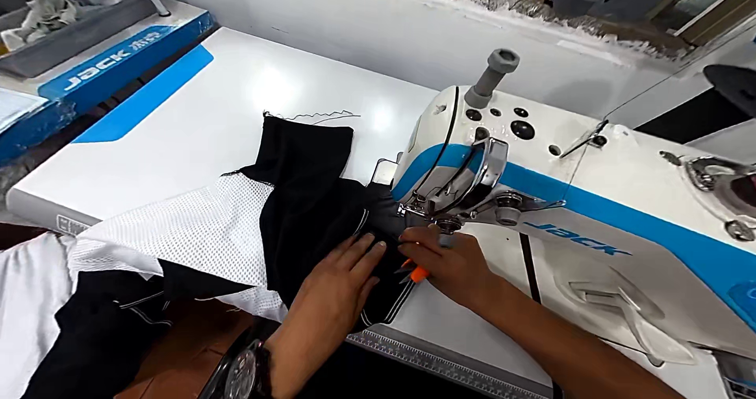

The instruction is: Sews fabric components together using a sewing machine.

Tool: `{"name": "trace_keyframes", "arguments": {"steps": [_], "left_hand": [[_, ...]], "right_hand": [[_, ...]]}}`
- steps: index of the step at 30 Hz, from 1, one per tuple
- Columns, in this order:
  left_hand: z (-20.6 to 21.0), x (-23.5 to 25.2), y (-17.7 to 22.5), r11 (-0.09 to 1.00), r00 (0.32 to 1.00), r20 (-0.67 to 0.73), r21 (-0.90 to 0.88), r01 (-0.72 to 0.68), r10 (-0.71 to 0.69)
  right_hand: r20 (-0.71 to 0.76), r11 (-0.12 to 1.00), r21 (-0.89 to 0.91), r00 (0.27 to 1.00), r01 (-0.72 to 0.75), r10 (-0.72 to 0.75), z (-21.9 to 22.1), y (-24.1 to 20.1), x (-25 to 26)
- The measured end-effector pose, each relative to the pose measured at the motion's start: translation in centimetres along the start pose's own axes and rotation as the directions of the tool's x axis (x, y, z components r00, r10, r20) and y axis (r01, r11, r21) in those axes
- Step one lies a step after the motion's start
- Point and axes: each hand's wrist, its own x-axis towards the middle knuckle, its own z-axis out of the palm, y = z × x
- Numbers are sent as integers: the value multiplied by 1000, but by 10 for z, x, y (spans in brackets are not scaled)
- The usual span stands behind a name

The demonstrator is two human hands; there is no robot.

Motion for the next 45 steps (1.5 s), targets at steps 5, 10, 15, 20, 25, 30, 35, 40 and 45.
{"name": "trace_keyframes", "arguments": {"steps": [5,10,15,20,25,30,35,40,45], "left_hand": [[-2,-14,8,990,997,-12,116,79,-78],[-1,-16,15,985,989,-44,95,142,-139],[0,-17,13,976,975,-74,55,213,-208],[1,-16,12,976,977,-53,69,208,-205],[1,-17,13,972,974,-59,78,223,-219],[2,-17,12,969,972,-60,80,234,-229],[2,-18,10,970,972,-44,66,232,-230],[3,-18,12,967,970,-38,72,244,-242],[-8,-18,22,983,980,-78,-15,181,-181]], "right_hand": [[83,999,-29,996,-38,40,-3,-8,6],[98,999,-2,995,-36,36,2,-11,9],[126,997,50,990,50,-56,4,-11,14],[106,995,-41,990,95,-90,1,-11,16],[45,999,23,998,-46,45,-2,-5,7],[119,994,108,993,1,-14,13,-11,23],[98,999,12,994,37,-38,-1,-7,7],[133,999,43,991,11,-16,-2,-3,1],[9,991,98,996,-92,91,-6,-1,-3]]}}
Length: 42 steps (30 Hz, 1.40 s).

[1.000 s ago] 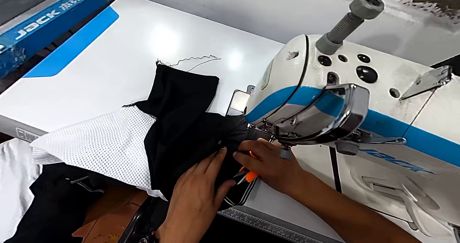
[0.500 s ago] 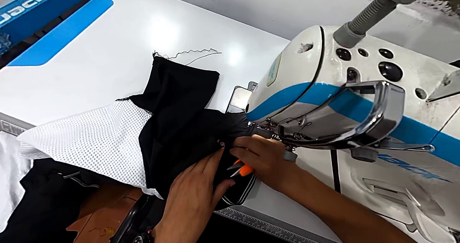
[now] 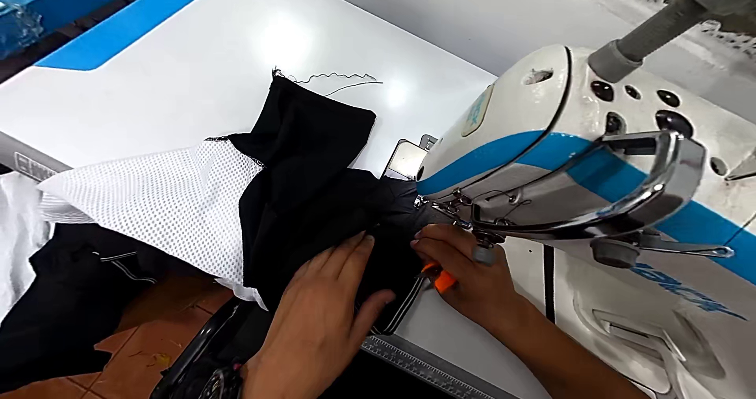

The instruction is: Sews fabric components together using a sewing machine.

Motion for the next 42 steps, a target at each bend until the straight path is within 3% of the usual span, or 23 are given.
{"name": "trace_keyframes", "arguments": {"steps": [2,5,9,14,18,22,26,31,35,39,42], "left_hand": [[-8,-5,8,987,988,44,-82,-142,146],[0,-12,16,956,954,117,69,-284,275],[14,-3,10,913,935,-3,215,-346,355],[2,4,-10,938,949,-106,-153,-310,296],[5,9,-17,927,947,-132,-205,-314,292],[5,8,-8,911,904,-119,29,-411,411],[1,2,2,828,853,-27,262,-496,520],[10,1,1,933,948,-54,203,-297,314],[6,7,-2,978,979,-27,68,-198,200],[-6,26,-14,968,985,25,-193,-161,169],[-18,46,-19,909,998,42,-413,49,-35]], "right_hand": [[-37,997,58,998,-41,44,-5,0,-3],[-71,982,160,991,-99,112,-4,2,-5],[-120,980,165,984,-109,130,-4,2,-5],[-30,975,219,999,-37,45,-3,-1,-4],[30,987,159,999,6,-11,0,-2,4],[18,994,57,996,90,-92,3,0,8],[26,992,63,993,111,-112,4,0,6],[30,994,49,995,93,-94,4,-1,5],[-7,996,35,997,78,-77,2,-1,3],[-150,997,40,987,68,-61,-2,-3,3],[-280,992,110,960,59,-26,-5,-7,3]]}}
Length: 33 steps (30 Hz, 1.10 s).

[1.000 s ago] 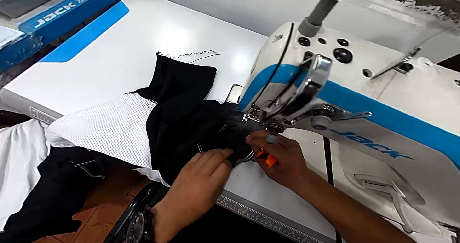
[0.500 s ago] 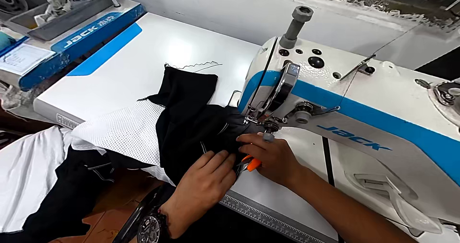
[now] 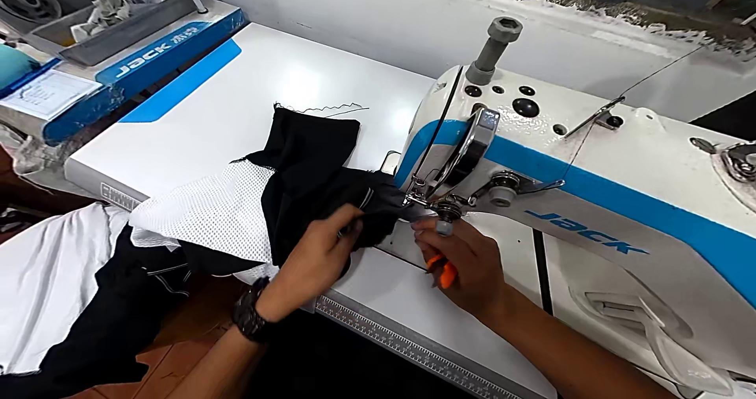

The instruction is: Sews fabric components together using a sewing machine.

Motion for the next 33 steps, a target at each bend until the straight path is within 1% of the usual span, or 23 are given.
{"name": "trace_keyframes", "arguments": {"steps": [1,3,4,5,6,7,8,9,10,11,13,15,17,18,19,20,21,22,23,24,25,27,33], "left_hand": [[-4,6,3,990,995,6,-105,97,-97],[-8,13,7,901,960,45,-336,275,-276],[-8,15,9,843,940,65,-426,329,-334],[-8,16,11,798,926,80,-483,361,-370],[-8,16,12,765,916,96,-520,380,-390],[-7,16,13,736,912,114,-555,388,-395],[-8,16,14,711,911,139,-584,392,-388],[-9,15,14,695,911,163,-601,395,-378],[-9,16,15,693,911,176,-601,399,-372],[-8,16,15,700,911,183,-589,403,-370],[-7,21,14,699,906,180,-585,412,-384],[-5,24,13,706,910,162,-585,400,-381],[-4,24,12,713,918,145,-590,379,-369],[-4,23,11,714,922,140,-595,370,-362],[-4,23,10,717,925,135,-596,362,-355],[-4,22,9,722,929,129,-595,353,-347],[-4,20,9,732,932,124,-587,346,-342],[-4,17,10,748,934,120,-568,343,-337],[-4,16,10,757,935,120,-557,342,-333],[-4,15,11,760,936,120,-555,339,-330],[-4,16,11,760,938,119,-557,335,-327],[-3,17,10,764,939,113,-554,331,-324],[-3,20,11,771,932,125,-531,352,-339]], "right_hand": [[-26,1000,20,999,-19,19,-1,-1,-1],[-13,993,71,996,-90,91,1,-4,-5],[25,978,120,986,-169,167,2,-7,-7],[106,935,191,953,-300,285,3,-10,-8],[235,833,292,879,-471,414,3,-16,-7],[388,650,419,772,-634,503,1,-21,-3],[538,433,520,676,-736,504,-3,-25,0],[656,210,587,611,-782,443,-5,-28,2],[733,7,616,576,-788,363,-6,-28,2],[774,-148,615,558,-774,299,-5,-28,0],[805,-298,593,552,-748,215,-4,-25,-2],[832,-346,553,525,-758,180,-5,-20,1],[851,-329,525,486,-785,197,-6,-17,4],[842,-278,538,491,-796,225,-6,-17,4],[813,-157,565,515,-810,272,-7,-17,5],[748,54,588,568,-807,343,-7,-19,6],[628,329,572,659,-752,414,-5,-22,7],[468,601,483,768,-636,437,-1,-22,6],[311,802,336,862,-493,400,4,-20,5],[191,911,196,925,-364,329,9,-16,5],[124,959,100,959,-266,253,12,-14,7],[80,988,14,985,-155,153,17,-12,15],[71,994,-108,997,-2,9,14,-15,15]]}}
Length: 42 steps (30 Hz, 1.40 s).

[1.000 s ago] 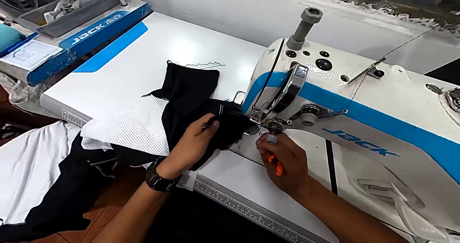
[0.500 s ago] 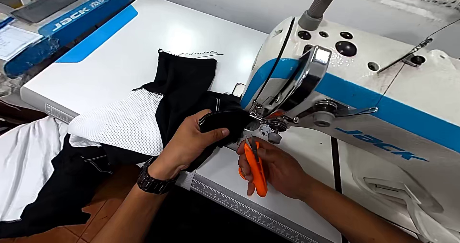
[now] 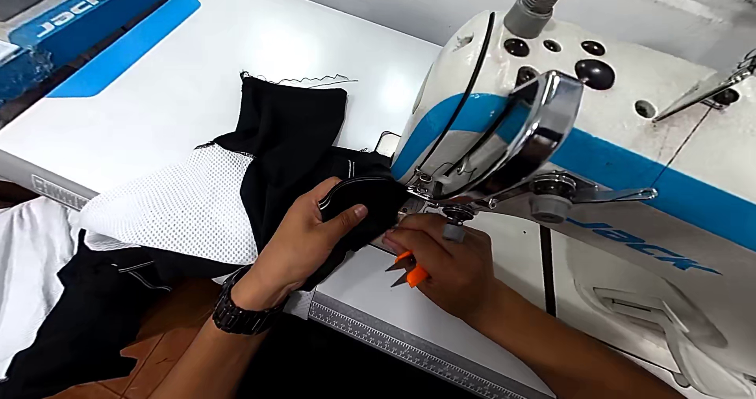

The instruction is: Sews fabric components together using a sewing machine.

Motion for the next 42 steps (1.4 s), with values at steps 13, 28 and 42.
{"name": "trace_keyframes", "arguments": {"steps": [13,28,42], "left_hand": [[-1,3,-4,998,999,-35,50,-24,26],[1,4,-9,991,998,-13,116,-66,68],[17,-21,-5,392,760,94,812,-432,643]], "right_hand": [[455,667,549,850,-504,267,-17,0,-23],[226,900,102,891,-424,394,6,6,-4],[205,955,41,937,-295,281,9,9,-4]]}}
